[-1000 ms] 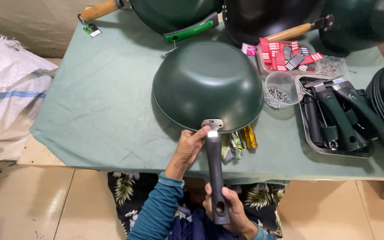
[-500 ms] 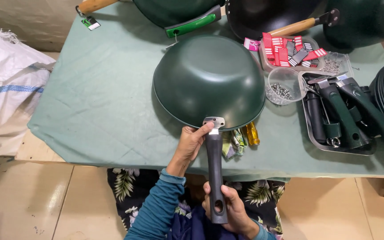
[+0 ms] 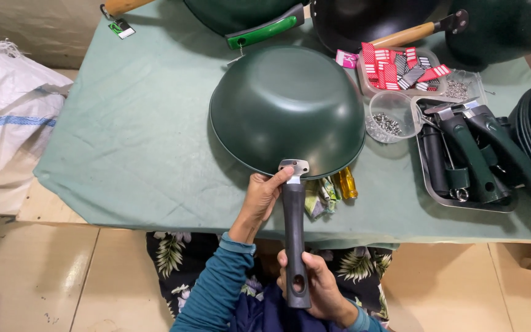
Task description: Attaching a handle to a wok using a screwdriver and screws on a workspace table.
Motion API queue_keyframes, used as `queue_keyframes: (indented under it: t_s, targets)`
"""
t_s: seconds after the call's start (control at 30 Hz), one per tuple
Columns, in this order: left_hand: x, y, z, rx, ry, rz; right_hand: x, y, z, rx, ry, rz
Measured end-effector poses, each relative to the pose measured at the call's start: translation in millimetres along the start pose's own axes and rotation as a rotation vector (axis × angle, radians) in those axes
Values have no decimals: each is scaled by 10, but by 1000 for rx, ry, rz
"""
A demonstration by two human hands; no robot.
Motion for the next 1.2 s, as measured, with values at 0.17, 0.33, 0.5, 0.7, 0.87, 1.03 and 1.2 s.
queue_keyframes:
  t_s: [0.17,0.33,0.5,0.7,0.87,1.03,1.2]
  targets:
    - [-23,45,38,2,-5,-20,-15,45,4,41,-5,-44]
    - [-13,54,7,-1,-34,-34,-23,14,33,93,-1,-65]
    - [10,56,-34,0,-37,-63,14,238,29,232,-61,-209]
    - [27,7,-93,-7,-66,-37,53,336,64,213,-129,-315]
    - [-15,97,-25,18,-93,-53,-15,410,595,160,148,-234]
    - [-14,107,-19,10,-105,-59,10,230,1230,107,405,-281]
    - [15,121,-43,-32,-82,-86,-5,-131,1452,-4,431,-517]
Point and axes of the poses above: each hand's wrist, its own x-axis away from the middle knuckle, its own y-axis out of the back of the hand, z = x × y, the point moved 10 cm from there along -x, towards the middle knuckle, and after that the axes turned 1 degree about -x, right-handed, at the moved point
